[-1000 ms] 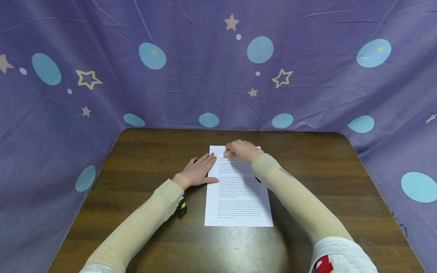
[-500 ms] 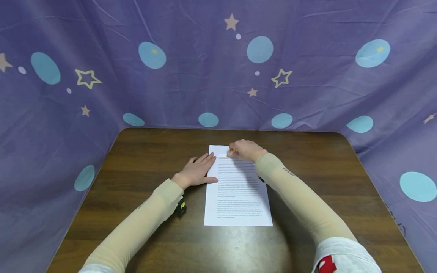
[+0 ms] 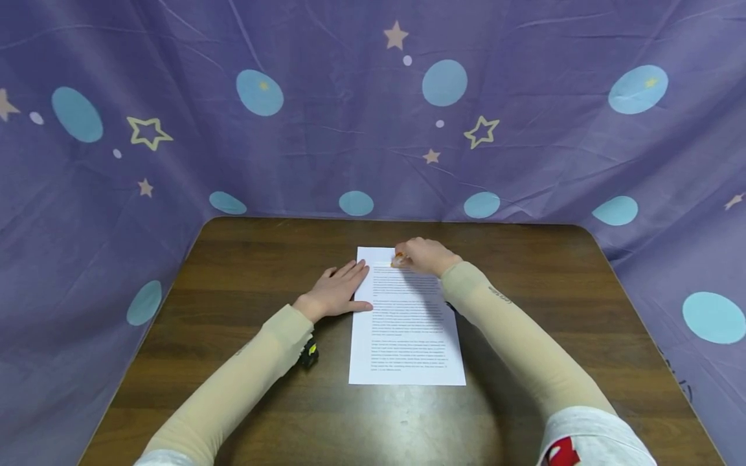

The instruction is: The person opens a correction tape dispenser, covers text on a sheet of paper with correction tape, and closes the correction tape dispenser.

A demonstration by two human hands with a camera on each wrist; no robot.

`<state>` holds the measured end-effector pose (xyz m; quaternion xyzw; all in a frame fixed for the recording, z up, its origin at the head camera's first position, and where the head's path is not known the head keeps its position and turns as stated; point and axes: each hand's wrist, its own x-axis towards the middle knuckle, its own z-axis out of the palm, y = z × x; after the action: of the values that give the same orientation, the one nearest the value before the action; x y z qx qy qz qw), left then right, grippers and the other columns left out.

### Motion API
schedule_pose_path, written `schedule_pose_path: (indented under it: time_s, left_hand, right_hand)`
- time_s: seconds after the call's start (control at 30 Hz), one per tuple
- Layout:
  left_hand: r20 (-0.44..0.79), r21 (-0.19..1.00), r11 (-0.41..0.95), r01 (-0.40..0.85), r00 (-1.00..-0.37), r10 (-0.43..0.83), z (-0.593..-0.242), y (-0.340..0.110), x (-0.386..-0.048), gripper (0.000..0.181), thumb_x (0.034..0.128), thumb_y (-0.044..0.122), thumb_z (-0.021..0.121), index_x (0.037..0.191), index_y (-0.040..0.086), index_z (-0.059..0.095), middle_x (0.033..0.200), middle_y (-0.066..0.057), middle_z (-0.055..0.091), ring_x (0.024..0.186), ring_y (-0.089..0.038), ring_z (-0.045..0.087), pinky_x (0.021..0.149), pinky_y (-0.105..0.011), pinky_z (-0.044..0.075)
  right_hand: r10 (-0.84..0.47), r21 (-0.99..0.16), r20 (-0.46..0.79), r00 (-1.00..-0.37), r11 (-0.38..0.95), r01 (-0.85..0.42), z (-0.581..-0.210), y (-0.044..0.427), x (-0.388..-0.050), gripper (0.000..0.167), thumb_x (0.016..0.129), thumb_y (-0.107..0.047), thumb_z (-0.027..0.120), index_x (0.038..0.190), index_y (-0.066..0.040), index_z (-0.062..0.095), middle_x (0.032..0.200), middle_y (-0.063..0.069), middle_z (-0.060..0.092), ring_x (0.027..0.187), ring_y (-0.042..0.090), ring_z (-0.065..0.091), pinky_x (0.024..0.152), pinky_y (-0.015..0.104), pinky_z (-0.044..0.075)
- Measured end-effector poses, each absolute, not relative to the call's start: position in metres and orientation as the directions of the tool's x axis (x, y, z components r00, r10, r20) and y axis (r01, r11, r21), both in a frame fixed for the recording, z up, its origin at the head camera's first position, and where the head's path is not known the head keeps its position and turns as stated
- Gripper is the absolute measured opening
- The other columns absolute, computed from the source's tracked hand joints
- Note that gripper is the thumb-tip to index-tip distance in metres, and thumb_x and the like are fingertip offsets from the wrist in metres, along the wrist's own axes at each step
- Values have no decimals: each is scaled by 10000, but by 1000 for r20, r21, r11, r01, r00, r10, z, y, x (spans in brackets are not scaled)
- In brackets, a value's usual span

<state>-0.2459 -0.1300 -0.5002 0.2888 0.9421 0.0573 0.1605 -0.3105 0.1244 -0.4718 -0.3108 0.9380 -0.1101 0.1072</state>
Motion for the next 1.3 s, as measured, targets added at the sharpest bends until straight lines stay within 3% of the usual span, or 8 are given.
schedule_pose_path:
  time_s: [0.23, 0.83, 1.13, 1.3]
  left_hand:
    - [-264, 202, 826, 527, -783, 564, -499, -130, -245, 955, 999, 630, 574, 1664, 51, 208, 1739, -126, 147, 1605, -311, 133, 1238, -612, 179]
    - [-270, 217, 827, 519, -782, 562, -498, -129, -246, 959, 994, 629, 586, 1661, 46, 220, 1741, -127, 138, 1606, -322, 121, 1237, -623, 166]
    - [-284, 207, 833, 513, -783, 553, -497, -129, -245, 951, 999, 627, 578, 1663, 51, 215, 1742, -123, 134, 1607, -318, 119, 1239, -619, 162]
    - [-275, 214, 828, 519, -781, 560, -498, -129, -245, 952, 998, 624, 583, 1661, 45, 220, 1741, -126, 139, 1607, -321, 119, 1236, -626, 165]
  right_hand:
    - [-605, -258, -125, -787, 785, -563, -470, 129, -310, 108, 992, -142, 729, 1097, -123, 746, 1031, 14, 741, 933, 218, 694, 829, 430, 576]
    - [-599, -272, -116, -793, 787, -554, -471, 145, -308, 148, 977, -133, 751, 1124, -136, 763, 1097, 27, 757, 990, 222, 707, 875, 441, 577]
    - [-592, -260, -106, -799, 792, -552, -472, 151, -306, 93, 981, -142, 741, 1074, -130, 742, 1014, 19, 737, 913, 225, 690, 787, 467, 581]
    - [-587, -269, -112, -802, 795, -544, -473, 154, -306, 116, 977, -148, 749, 1093, -140, 750, 1040, 18, 744, 941, 222, 696, 820, 468, 581]
